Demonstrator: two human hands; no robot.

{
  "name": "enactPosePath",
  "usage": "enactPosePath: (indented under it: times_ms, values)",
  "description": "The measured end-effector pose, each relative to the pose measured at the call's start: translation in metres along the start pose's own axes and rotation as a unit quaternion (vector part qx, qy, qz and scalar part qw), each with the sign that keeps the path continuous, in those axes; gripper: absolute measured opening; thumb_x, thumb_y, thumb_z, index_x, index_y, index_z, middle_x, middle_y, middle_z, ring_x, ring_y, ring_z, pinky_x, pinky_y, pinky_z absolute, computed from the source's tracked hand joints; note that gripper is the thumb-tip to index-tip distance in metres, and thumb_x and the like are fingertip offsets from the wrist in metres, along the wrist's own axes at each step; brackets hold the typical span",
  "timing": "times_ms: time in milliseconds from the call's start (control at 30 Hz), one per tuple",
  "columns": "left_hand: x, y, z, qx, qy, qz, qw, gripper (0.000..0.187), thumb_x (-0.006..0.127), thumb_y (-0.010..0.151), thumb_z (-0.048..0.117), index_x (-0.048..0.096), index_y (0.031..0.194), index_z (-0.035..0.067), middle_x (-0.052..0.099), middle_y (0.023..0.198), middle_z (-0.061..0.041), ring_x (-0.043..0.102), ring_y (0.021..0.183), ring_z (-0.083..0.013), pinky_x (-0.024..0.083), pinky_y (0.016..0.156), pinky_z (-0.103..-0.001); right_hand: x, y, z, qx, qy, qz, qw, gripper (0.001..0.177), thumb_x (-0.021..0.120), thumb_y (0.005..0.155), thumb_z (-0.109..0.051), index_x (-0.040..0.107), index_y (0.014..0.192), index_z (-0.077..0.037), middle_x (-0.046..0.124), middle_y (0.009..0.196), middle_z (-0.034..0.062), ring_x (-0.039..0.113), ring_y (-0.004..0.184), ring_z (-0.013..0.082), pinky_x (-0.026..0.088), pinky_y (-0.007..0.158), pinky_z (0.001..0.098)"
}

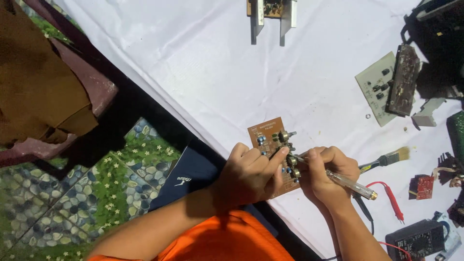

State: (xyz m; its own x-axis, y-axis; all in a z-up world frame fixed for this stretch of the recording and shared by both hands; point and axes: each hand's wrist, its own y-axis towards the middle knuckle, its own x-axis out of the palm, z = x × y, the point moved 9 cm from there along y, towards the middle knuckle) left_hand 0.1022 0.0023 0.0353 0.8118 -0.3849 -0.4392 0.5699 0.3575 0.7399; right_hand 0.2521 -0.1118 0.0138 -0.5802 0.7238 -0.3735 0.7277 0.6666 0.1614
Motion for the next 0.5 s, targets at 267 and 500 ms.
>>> enactPosePath:
  times_ms: [267,500]
  values:
    - [0.004,0.002,0.002,-0.002,0.019,-0.027,0.999,0.041,0.058,0.088,0.011,0.069,0.126,0.002,0.044,0.054,-0.002,0.042,0.048,-0.0182,0.033,0.056,-0.033,0.003,0.003,-0.004,0.008,0.043,-0.015,0.999,0.037,0.072,0.095,0.002,0.055,0.063,-0.005,0.063,0.058,0.008,0.055,0.051,0.0116,0.048,0.053,0.0255]
    - [0.006,0.002,0.003,-0.008,0.034,-0.036,0.999,0.037,0.056,0.092,0.014,0.072,0.124,0.004,0.045,0.052,-0.001,0.045,0.048,-0.0179,0.035,0.056,-0.033,-0.004,-0.001,0.006,0.007,0.028,-0.01,1.0,0.036,0.072,0.095,0.002,0.055,0.064,-0.003,0.065,0.06,0.01,0.057,0.053,0.0138,0.05,0.054,0.0275]
